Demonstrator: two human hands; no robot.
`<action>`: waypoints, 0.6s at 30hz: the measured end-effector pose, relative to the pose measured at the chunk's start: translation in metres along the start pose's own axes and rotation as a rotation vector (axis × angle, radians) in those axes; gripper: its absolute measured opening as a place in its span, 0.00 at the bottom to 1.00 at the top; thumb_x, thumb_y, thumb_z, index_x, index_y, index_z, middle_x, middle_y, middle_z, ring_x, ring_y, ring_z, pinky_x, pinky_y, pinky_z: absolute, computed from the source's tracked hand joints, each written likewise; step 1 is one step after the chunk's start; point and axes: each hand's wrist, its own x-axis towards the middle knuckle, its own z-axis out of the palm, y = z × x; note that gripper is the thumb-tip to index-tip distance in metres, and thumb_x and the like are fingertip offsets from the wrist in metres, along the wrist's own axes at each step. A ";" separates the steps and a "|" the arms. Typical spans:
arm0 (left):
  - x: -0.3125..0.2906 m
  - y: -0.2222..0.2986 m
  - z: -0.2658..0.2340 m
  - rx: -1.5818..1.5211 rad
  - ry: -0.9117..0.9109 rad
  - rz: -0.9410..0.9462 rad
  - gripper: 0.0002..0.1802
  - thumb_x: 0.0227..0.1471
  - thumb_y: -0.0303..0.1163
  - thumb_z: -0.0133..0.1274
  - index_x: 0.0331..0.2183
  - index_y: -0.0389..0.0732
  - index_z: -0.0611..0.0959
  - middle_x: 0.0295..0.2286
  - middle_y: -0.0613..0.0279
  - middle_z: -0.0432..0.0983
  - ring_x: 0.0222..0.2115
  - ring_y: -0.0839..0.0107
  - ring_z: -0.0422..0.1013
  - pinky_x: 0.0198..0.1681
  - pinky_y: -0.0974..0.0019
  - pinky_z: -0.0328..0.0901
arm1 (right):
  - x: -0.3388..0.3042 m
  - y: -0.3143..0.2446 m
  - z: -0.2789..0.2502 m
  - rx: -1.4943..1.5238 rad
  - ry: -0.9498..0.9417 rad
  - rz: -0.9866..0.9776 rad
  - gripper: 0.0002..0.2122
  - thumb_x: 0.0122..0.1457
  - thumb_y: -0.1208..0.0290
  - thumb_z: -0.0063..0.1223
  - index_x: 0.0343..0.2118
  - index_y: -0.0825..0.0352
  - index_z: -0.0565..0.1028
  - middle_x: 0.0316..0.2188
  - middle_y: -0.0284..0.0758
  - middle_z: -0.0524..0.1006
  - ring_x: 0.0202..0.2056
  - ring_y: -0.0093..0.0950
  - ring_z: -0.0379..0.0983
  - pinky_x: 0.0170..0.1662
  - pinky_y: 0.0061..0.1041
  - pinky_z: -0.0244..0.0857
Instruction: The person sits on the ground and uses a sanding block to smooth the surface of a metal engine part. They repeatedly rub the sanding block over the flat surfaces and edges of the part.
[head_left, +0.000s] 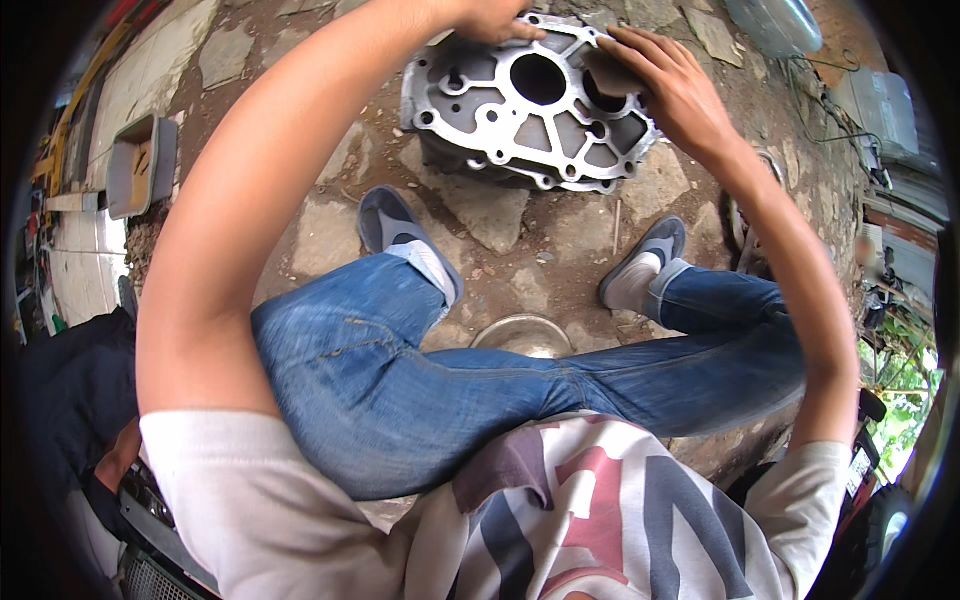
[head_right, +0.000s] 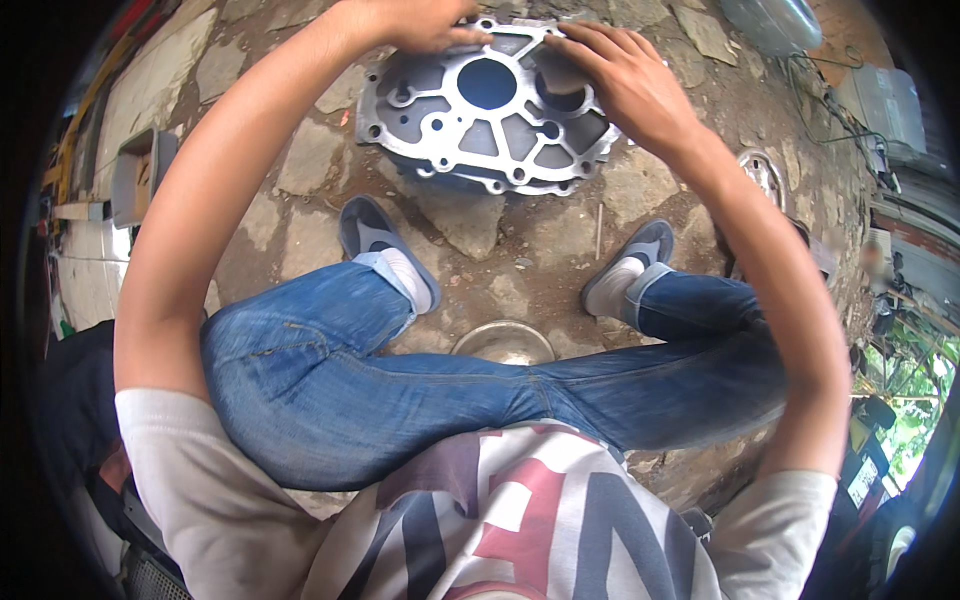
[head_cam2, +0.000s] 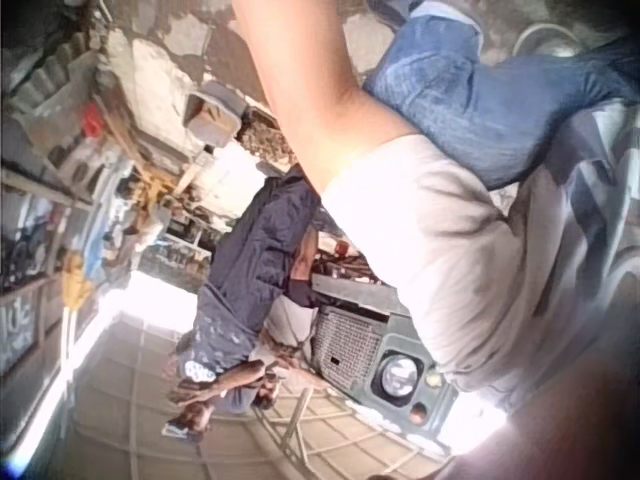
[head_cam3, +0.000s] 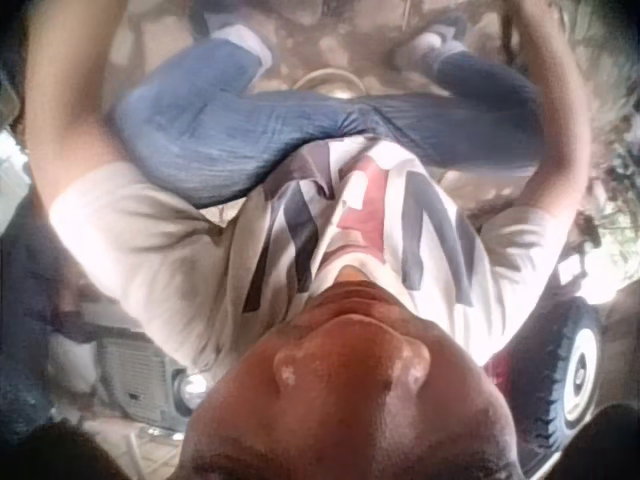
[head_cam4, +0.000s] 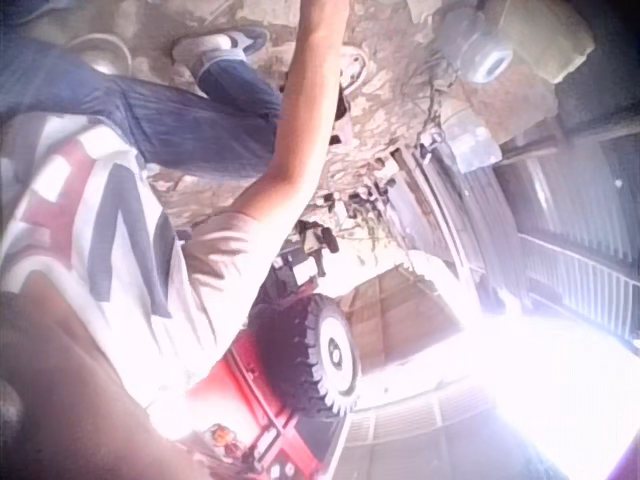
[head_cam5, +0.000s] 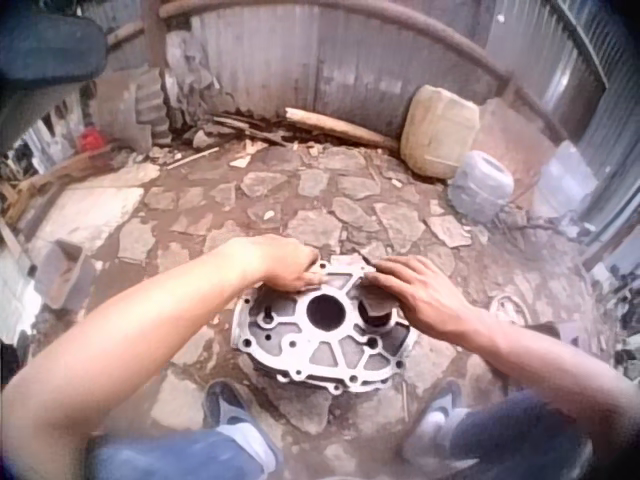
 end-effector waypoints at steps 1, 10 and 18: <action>0.002 0.007 -0.002 0.064 -0.049 -0.007 0.33 0.60 0.58 0.48 0.52 0.39 0.80 0.47 0.43 0.79 0.49 0.46 0.75 0.54 0.50 0.69 | -0.001 0.006 0.013 0.006 0.074 0.057 0.29 0.55 0.81 0.49 0.62 0.55 0.70 0.62 0.33 0.71 0.62 0.37 0.65 0.65 0.38 0.59; 0.009 -0.009 0.021 -0.116 0.031 0.033 0.42 0.59 0.65 0.47 0.65 0.49 0.66 0.52 0.39 0.74 0.54 0.46 0.72 0.57 0.50 0.66 | 0.003 -0.034 0.058 0.337 0.310 0.475 0.33 0.54 0.82 0.44 0.67 0.60 0.63 0.66 0.47 0.64 0.68 0.45 0.56 0.71 0.40 0.49; 0.044 0.014 0.015 -0.101 -0.042 0.063 0.49 0.55 0.69 0.49 0.65 0.43 0.66 0.57 0.41 0.71 0.59 0.49 0.68 0.63 0.53 0.61 | -0.010 -0.030 0.047 0.499 0.575 0.639 0.28 0.61 0.87 0.37 0.65 0.63 0.66 0.64 0.44 0.68 0.65 0.37 0.65 0.66 0.31 0.58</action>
